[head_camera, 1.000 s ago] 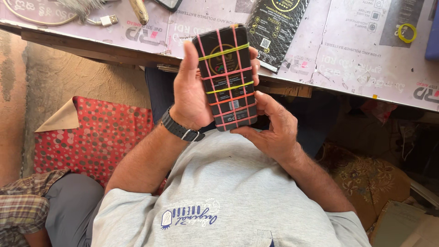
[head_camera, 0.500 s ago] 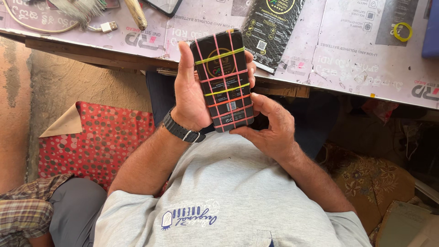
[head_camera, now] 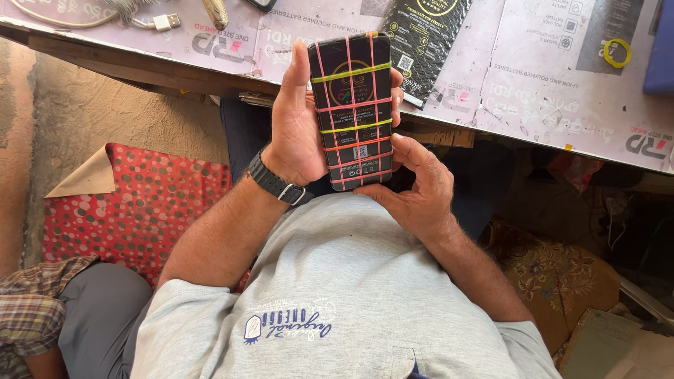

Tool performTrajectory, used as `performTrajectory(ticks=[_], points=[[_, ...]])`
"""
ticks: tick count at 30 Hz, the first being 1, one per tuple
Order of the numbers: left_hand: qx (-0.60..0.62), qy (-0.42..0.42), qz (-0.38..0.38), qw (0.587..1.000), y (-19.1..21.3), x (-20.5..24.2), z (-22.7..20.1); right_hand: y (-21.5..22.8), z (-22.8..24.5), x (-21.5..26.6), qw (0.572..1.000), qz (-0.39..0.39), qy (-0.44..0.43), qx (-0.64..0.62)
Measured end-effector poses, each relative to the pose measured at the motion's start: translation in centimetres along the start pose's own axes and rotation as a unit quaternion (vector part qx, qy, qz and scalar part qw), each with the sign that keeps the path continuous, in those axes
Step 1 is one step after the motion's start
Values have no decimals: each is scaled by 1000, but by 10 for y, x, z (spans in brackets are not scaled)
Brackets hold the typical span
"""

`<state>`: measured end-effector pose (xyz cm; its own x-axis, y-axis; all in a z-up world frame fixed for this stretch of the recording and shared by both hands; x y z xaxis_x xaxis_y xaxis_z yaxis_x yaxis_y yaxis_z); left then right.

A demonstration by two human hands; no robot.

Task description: The person holds a smartphone secured with rubber bands and wraps a black protective sheet around it. They adjust the sheet to cover the phone and then place the wrapped device on the table.

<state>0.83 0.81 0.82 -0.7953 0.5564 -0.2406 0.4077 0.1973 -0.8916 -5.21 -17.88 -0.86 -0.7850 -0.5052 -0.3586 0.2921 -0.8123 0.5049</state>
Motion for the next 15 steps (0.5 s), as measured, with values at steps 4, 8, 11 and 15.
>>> performTrajectory(ticks=[4,8,11,15], points=[[-18,-10,-8,1000,4,-2,2,0,-2,-1,1000,5,3,-3],[-13,-20,-16,1000,8,-5,5,0,-4,-1,1000,5,4,16],[-3,-21,-13,1000,10,-6,5,1,-4,-2,1000,9,-6,9],[-1,-22,-8,1000,11,-8,6,2,-4,-2,1000,4,-2,7]])
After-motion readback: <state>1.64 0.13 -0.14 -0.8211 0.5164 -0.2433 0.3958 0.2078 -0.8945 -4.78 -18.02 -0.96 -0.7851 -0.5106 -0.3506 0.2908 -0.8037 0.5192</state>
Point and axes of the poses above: each hand's wrist, its own x-axis away from the middle knuckle, its own y-axis out of the back of the hand, z = x × y, the point moved 2 cm from there along -x, towards the middle knuckle, and after that the axes turned 11 degrees about z, right-handed, at the moved point
